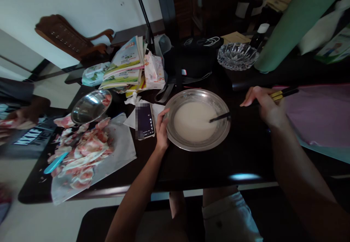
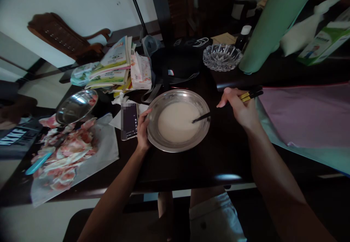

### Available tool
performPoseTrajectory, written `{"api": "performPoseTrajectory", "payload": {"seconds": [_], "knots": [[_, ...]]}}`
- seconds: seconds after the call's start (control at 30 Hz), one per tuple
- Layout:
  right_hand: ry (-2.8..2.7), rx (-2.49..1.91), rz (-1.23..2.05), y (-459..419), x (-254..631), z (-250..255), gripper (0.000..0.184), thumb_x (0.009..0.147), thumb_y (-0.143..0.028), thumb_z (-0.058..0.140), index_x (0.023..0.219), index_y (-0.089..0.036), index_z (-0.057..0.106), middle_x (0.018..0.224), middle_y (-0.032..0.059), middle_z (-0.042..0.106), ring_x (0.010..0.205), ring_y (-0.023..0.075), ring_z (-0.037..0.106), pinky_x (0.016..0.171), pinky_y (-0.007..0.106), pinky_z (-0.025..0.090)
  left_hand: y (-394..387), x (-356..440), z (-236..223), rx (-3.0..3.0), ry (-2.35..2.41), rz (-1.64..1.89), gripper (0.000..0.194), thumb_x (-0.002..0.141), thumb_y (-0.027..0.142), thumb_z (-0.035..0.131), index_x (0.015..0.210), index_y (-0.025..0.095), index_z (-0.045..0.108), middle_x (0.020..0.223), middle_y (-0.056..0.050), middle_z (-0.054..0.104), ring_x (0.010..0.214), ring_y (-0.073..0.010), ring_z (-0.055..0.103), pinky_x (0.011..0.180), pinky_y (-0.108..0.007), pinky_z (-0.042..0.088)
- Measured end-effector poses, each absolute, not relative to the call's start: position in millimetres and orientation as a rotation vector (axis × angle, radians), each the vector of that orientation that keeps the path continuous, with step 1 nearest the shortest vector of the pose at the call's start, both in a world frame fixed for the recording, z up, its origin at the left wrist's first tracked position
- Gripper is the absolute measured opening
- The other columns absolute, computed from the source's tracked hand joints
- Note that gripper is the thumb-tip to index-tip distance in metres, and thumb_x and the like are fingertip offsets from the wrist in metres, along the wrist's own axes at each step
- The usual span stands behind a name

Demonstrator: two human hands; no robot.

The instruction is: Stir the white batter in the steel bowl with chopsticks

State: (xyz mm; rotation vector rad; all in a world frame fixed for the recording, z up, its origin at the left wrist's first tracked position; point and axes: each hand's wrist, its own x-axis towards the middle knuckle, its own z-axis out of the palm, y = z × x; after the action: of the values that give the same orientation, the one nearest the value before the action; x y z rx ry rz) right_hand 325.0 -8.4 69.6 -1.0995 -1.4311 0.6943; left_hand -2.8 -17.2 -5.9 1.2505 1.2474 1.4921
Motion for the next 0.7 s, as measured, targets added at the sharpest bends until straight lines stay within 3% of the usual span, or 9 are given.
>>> {"api": "performPoseTrajectory", "payload": {"seconds": [0.17, 0.27, 0.47, 0.6, 0.7], "knots": [[-1.647, -1.071, 0.855, -11.3, 310.4, 71.1, 0.046, 0.096, -0.055, 0.060, 0.062, -0.026, 0.071, 0.066, 0.0021, 0.070, 0.066, 0.0206, 0.066, 0.069, 0.038, 0.049, -16.4, -3.3, -6.3, 1.246, 1.243, 1.500, 0.038, 0.089, 0.050, 0.062, 0.116, 0.025, 0.070, 0.121, -0.006, 0.069, 0.112, -0.0258, 0.063, 0.098, -0.039, 0.050], [-1.858, -1.003, 0.792, -11.1, 293.3, 64.3, 0.035, 0.093, -0.051, 0.066, 0.072, -0.025, 0.076, 0.071, 0.0016, 0.074, 0.070, 0.0201, 0.068, 0.070, 0.037, 0.049, -16.2, -3.7, -6.5, 1.246, 1.232, 1.498, 0.038, 0.089, 0.050, 0.062, 0.117, 0.025, 0.070, 0.124, -0.006, 0.068, 0.116, -0.0265, 0.062, 0.102, -0.040, 0.049], [-1.957, -0.980, 0.548, -4.7, 276.8, 51.0, 0.017, 0.094, -0.039, 0.069, 0.084, -0.028, 0.078, 0.090, 0.0006, 0.083, 0.086, 0.0242, 0.073, 0.085, 0.044, 0.049, -15.7, -3.5, -8.5, 1.217, 1.200, 1.498, 0.038, 0.088, 0.050, 0.062, 0.117, 0.025, 0.070, 0.123, -0.005, 0.068, 0.116, -0.0256, 0.062, 0.102, -0.039, 0.048], [-1.889, -1.032, 0.374, -3.2, 281.4, 52.6, 0.020, 0.094, -0.036, 0.069, 0.077, -0.028, 0.075, 0.084, 0.0010, 0.081, 0.080, 0.0231, 0.071, 0.080, 0.044, 0.049, -16.3, -3.3, -7.5, 1.234, 1.200, 1.500, 0.037, 0.089, 0.049, 0.062, 0.117, 0.026, 0.070, 0.122, -0.005, 0.068, 0.115, -0.0252, 0.062, 0.101, -0.039, 0.048], [-1.730, -1.066, 0.378, -5.4, 289.3, 54.3, 0.030, 0.098, -0.038, 0.062, 0.073, -0.027, 0.073, 0.073, 0.0023, 0.074, 0.069, 0.0195, 0.068, 0.067, 0.038, 0.050, -16.9, -3.0, -6.6, 1.241, 1.205, 1.506, 0.038, 0.089, 0.049, 0.062, 0.117, 0.025, 0.070, 0.120, -0.006, 0.069, 0.112, -0.0252, 0.063, 0.098, -0.039, 0.049]]}}
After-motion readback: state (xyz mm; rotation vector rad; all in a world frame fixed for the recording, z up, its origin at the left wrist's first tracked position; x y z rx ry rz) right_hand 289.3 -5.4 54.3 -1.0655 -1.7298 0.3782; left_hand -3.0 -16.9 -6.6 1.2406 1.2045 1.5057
